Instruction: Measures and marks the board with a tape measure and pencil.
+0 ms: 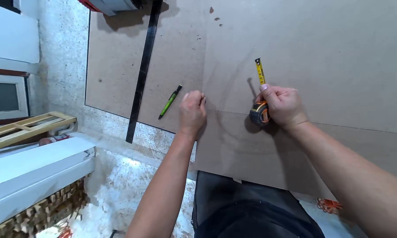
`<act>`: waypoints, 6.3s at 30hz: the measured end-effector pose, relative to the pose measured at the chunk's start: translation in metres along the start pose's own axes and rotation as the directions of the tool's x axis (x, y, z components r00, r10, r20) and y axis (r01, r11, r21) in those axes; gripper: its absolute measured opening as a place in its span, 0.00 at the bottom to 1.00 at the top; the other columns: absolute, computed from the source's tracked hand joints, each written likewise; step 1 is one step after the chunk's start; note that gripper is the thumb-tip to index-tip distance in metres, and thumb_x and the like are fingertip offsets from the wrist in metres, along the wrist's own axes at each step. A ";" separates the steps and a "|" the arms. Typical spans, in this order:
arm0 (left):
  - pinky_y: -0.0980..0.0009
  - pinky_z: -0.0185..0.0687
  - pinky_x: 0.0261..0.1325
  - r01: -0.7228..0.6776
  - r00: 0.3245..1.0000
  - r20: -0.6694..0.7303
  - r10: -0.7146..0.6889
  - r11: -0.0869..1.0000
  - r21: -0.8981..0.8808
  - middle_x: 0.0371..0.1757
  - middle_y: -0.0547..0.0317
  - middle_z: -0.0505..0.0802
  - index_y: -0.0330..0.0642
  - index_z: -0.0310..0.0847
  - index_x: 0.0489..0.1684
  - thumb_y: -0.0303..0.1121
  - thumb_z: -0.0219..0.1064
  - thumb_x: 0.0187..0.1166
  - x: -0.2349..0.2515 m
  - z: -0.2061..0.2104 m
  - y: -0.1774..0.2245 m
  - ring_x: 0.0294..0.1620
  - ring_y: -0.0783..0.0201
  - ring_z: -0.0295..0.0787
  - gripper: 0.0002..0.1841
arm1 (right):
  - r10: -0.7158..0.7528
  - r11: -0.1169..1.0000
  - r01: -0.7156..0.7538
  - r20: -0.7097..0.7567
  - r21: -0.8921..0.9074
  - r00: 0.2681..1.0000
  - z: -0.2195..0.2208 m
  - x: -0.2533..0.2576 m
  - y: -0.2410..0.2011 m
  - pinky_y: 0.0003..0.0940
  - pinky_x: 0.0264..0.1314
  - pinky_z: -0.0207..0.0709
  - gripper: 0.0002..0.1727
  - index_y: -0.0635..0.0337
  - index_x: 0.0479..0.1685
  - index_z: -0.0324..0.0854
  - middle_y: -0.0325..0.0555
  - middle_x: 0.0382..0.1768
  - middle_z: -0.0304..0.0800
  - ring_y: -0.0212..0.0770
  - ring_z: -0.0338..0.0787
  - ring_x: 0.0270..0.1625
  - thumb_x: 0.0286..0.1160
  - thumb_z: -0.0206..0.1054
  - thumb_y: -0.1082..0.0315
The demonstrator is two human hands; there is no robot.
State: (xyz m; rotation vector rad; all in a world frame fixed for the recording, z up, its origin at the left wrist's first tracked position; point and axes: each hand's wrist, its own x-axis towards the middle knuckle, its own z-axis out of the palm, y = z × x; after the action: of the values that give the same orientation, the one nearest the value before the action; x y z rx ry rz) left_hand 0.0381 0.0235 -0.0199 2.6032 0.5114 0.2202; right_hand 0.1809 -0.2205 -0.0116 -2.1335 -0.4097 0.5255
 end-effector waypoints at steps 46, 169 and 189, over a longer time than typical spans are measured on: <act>0.35 0.78 0.66 0.285 0.943 0.102 -0.316 0.928 0.239 0.60 0.41 0.89 0.38 0.82 0.67 0.57 0.73 0.76 -0.044 -0.087 -0.098 0.64 0.39 0.84 0.32 | 0.072 0.983 -0.015 0.302 -0.185 0.950 0.014 -0.006 -0.030 0.35 0.15 0.74 0.30 0.37 0.18 0.87 0.25 0.14 0.83 0.26 0.81 0.16 0.90 0.52 0.40; 0.80 0.86 0.32 0.285 0.949 0.034 -0.313 0.809 -0.514 0.32 0.69 0.93 0.46 0.88 0.36 0.32 0.77 0.73 0.010 0.005 -0.002 0.31 0.79 0.89 0.04 | 0.438 0.670 0.040 0.439 -0.741 0.785 0.055 0.030 -0.091 0.45 0.22 0.70 0.35 0.43 0.10 0.75 0.36 0.14 0.77 0.40 0.83 0.23 0.89 0.46 0.37; 0.80 0.83 0.29 0.343 0.928 0.068 -0.365 0.771 -0.536 0.28 0.69 0.93 0.47 0.87 0.32 0.29 0.77 0.72 0.004 -0.002 0.001 0.28 0.78 0.88 0.04 | 0.368 0.680 0.116 0.474 -0.724 0.800 0.055 0.027 -0.086 0.45 0.21 0.69 0.35 0.42 0.09 0.74 0.35 0.13 0.76 0.39 0.83 0.23 0.89 0.46 0.38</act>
State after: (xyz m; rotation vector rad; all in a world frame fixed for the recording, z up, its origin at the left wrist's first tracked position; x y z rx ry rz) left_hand 0.0418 0.0252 -0.0179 1.9098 0.8130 0.2470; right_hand 0.1679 -0.1217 0.0239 -2.7463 -0.9504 1.3222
